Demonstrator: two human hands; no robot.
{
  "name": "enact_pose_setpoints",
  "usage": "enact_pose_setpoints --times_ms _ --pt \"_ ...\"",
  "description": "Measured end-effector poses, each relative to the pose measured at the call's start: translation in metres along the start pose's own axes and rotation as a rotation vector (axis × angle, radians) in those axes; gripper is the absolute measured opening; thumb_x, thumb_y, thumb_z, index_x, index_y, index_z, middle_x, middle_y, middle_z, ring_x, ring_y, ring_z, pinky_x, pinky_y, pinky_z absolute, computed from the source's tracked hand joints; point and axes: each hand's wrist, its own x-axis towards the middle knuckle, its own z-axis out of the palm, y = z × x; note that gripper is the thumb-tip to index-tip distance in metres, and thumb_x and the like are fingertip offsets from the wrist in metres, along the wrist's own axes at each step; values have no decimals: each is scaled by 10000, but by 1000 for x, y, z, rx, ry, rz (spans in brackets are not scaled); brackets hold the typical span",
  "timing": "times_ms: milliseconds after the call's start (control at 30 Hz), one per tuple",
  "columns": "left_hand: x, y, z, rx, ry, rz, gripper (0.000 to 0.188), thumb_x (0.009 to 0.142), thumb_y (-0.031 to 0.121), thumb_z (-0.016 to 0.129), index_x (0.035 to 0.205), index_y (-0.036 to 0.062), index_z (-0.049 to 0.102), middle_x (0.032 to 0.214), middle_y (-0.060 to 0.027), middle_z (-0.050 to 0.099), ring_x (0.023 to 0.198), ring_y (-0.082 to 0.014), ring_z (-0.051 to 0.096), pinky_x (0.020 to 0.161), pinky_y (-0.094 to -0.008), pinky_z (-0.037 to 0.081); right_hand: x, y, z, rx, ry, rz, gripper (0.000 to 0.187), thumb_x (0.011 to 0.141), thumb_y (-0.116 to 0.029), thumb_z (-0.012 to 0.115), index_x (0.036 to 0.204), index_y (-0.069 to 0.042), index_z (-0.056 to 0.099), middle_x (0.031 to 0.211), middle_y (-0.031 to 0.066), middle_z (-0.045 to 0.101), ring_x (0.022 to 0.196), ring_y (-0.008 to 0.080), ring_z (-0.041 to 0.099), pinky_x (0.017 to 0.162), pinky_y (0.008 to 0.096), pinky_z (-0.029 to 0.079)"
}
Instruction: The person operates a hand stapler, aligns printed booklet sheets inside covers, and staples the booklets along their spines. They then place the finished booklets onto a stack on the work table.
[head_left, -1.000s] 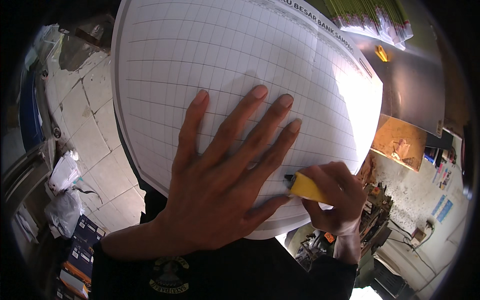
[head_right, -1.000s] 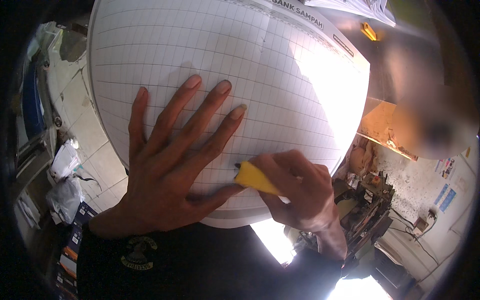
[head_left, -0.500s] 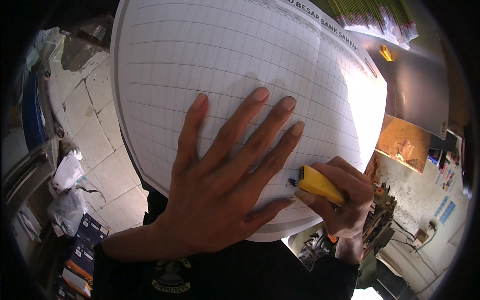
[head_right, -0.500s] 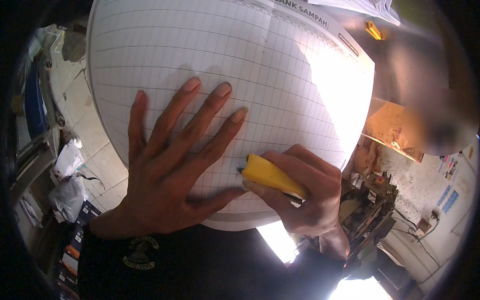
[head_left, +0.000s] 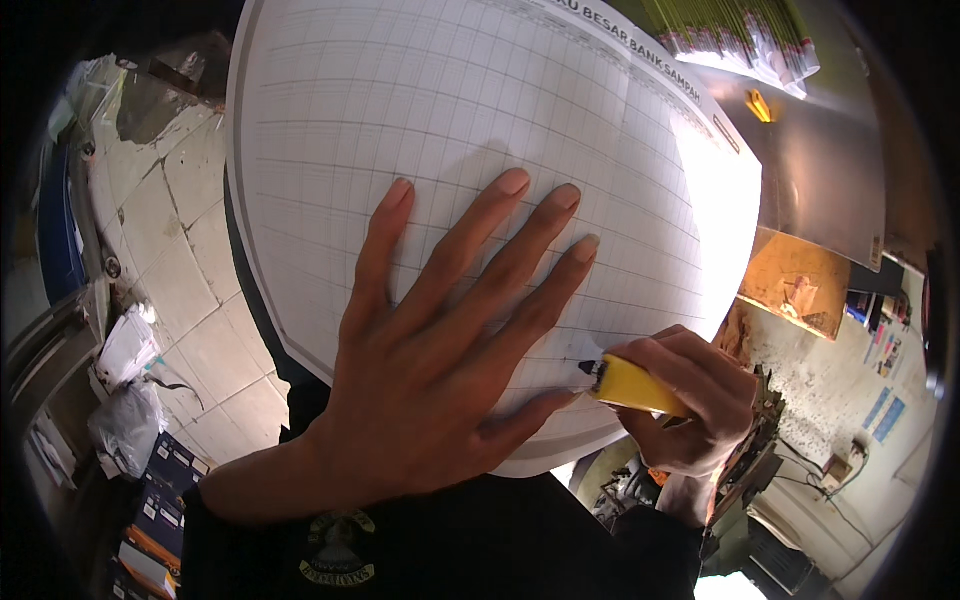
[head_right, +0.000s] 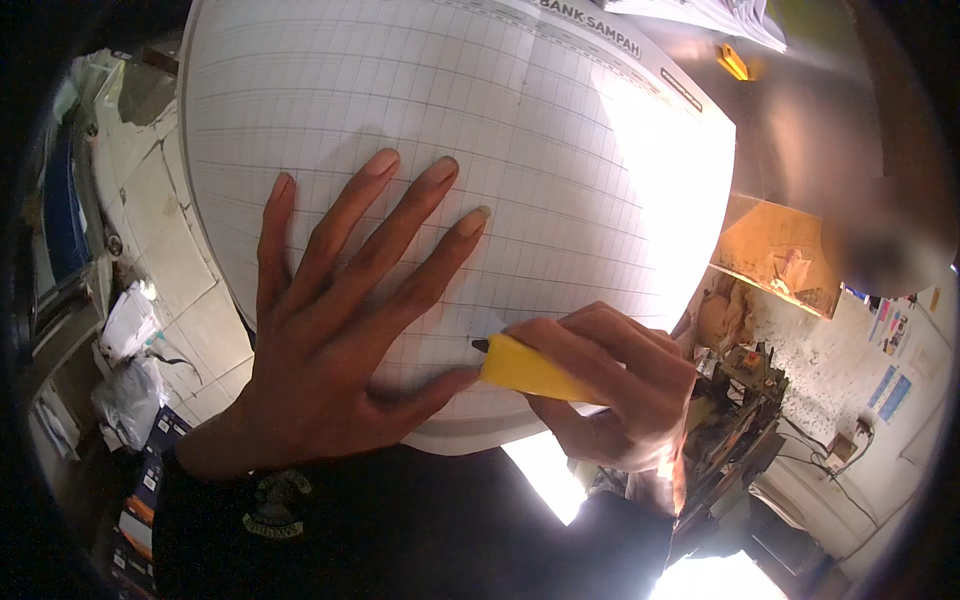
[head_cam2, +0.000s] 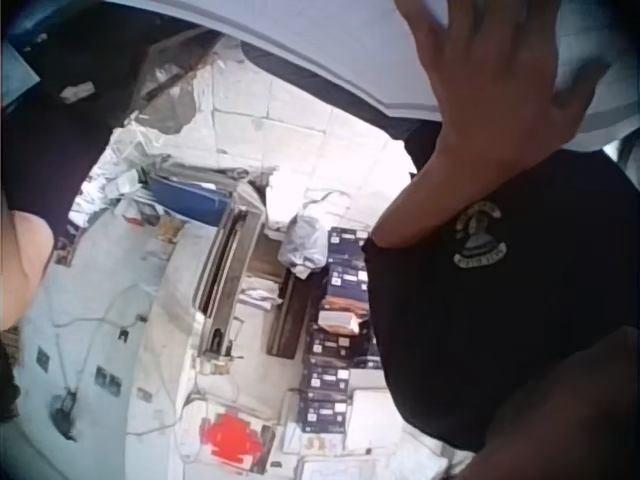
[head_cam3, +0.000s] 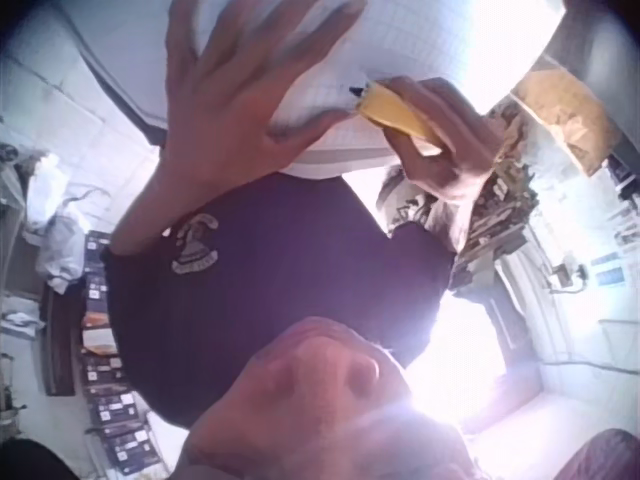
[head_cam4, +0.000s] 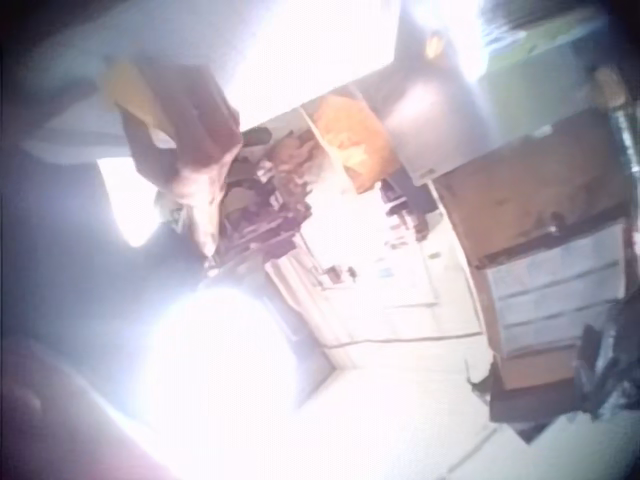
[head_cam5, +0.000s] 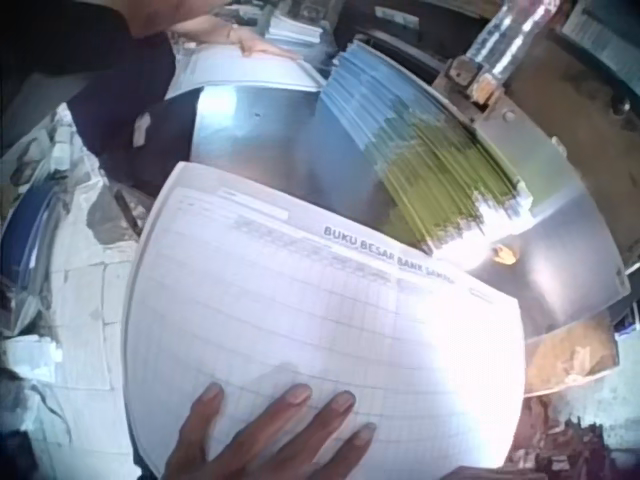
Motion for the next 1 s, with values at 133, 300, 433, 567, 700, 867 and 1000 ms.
enact_pose_setpoints --times_ms 133,300,433,567,700,867,1000 --pt "-2 -2 2 -34 29 0 750 830 534 722 1465 178 542 1601 -88 389 1518 -309 264 1212 -647 5 5 -3 0 -97 -71 -39 519 557 -2 827 1069 10 742 825 110 694 689 214 704 542 313 562" --pt "-1 -2 3 -21 30 9 753 847 590 682 1459 173 546 1590 -89 406 1508 -308 285 1213 -647 24 8 -5 -2 -176 -116 -27 508 542 -14 828 1041 20 740 843 104 673 659 208 674 513 313 533" --pt "-1 -1 4 -18 31 10 765 845 605 679 1459 170 543 1587 -90 410 1504 -313 292 1213 -650 27 9 -1 -2 -153 -129 -62 504 551 -17 827 1045 22 739 849 103 673 655 203 672 499 305 520" --pt "-1 0 5 -8 18 2 784 825 596 703 1462 169 538 1595 -89 397 1506 -323 283 1206 -664 23 7 6 1 -183 -125 -151 472 579 -31 827 1039 21 739 844 95 667 644 179 660 491 282 530" --pt "0 1 1 20 -1 5 800 819 611 700 1462 166 535 1603 -94 381 1509 -327 275 1202 -674 23 11 -5 -4 -375 -168 -272 432 616 -47 832 1032 17 736 849 80 662 633 159 648 500 278 554" --pt "-1 0 0 31 6 12 791 827 606 699 1464 167 533 1611 -100 369 1513 -332 265 1199 -677 29 7 -8 2 -233 -150 -32 406 669 -99 832 1050 -3 731 852 78 682 650 172 676 539 292 555" --pt "0 0 1 26 -11 25 792 836 612 691 1471 168 526 1613 -102 365 1515 -334 260 1196 -678 26 4 -1 1 -267 -146 -74 411 705 -119 836 1086 -14 725 838 79 667 653 156 679 543 274 565"
